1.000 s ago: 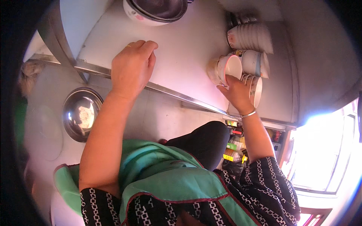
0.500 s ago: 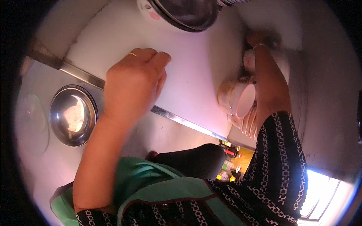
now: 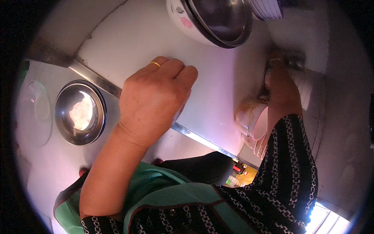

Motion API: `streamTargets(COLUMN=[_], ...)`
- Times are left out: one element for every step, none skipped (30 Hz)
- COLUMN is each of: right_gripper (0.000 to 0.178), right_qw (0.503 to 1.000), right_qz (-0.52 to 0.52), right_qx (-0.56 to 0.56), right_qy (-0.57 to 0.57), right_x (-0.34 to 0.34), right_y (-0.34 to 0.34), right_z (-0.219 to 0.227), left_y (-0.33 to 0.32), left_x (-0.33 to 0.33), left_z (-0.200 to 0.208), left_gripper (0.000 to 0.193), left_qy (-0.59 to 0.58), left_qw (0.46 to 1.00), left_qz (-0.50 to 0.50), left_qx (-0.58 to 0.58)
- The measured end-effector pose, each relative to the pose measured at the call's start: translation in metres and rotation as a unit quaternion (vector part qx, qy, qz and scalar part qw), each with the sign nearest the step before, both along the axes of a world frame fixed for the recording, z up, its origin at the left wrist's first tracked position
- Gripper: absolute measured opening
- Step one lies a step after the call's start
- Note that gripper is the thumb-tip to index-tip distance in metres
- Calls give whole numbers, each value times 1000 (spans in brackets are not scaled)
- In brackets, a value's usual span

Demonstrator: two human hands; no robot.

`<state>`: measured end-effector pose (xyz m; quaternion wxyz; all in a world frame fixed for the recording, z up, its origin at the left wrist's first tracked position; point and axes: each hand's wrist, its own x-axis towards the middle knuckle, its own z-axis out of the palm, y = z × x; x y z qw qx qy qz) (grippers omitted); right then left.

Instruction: The person kneads dough in a bowl by hand, places a lid on the bowl, and then rearranges several bowls, plates, and cups within a cabinet.

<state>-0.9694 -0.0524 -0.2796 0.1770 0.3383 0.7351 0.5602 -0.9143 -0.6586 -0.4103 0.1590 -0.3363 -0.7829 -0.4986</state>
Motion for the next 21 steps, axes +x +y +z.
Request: streamTargets(right_gripper=[49,48,45,44,43,42,42,43,45,46,48,48,46,43,37,33,37,42,48,46,43], right_qw=[1000,998,992,980,979,978,979,980,978,975,971,965,970,973,976,962,973,975,970,962,951], right_qz=[17,38,49,60,74,86,104,120,148,148,147,128,135,143,173,208,194,181,169,174,178], right_qx=[-14,-28,-82,-134,-116,-90,-93,-94,-124,-152,-180,-209,-194,-178,-118,-62,-95,-127,-159,-185,-212], right_qy=[18,37,86,135,150,165,149,131,83,73,63,95,62,30,-66,-164,-88,-10,70,104,138], right_x=[2,1,4,6,11,22,25,28,11,4,-1,-8,-5,-3,6,6,9,4,-2,-4,-4], right_y=[-1,-2,0,10,20,42,45,47,25,5,-19,-42,-41,-40,-16,-9,-3,-9,-18,-26,-36], right_z=[2,4,7,10,9,14,12,10,-10,-22,-33,-38,-37,-36,-30,-29,-34,-48,-58,-62,-65], left_y=[1,1,1,4,9,13,14,15,14,16,17,19,21,22,25,25,26,27,28,30,31], left_x=[0,-1,2,2,2,1,2,3,3,3,4,4,3,3,4,3,3,2,1,0,0], left_z=[1,2,2,1,-1,-2,-1,-1,0,-1,-3,-4,-3,-3,-2,-1,-2,-4,-5,-6,-8], left_gripper=[28,28,27,24,21,18,18,19,19,19,19,19,18,18,19,18,18,18,17,17,17], left_qy=[1,1,2,13,23,34,29,23,18,15,12,12,8,5,2,1,1,2,4,7,11], left_qw=[1000,1000,1000,1000,999,999,999,999,1000,1000,1000,1000,1000,1000,1000,1000,1000,1000,1000,1000,1000], left_qz=[0,0,-5,3,10,14,10,5,13,13,14,14,6,-1,-16,-18,-20,-20,-16,-13,-10], left_qx=[1,1,3,12,21,39,31,24,6,-1,-9,-16,-13,-11,-1,-6,-11,-17,-11,-6,-1])
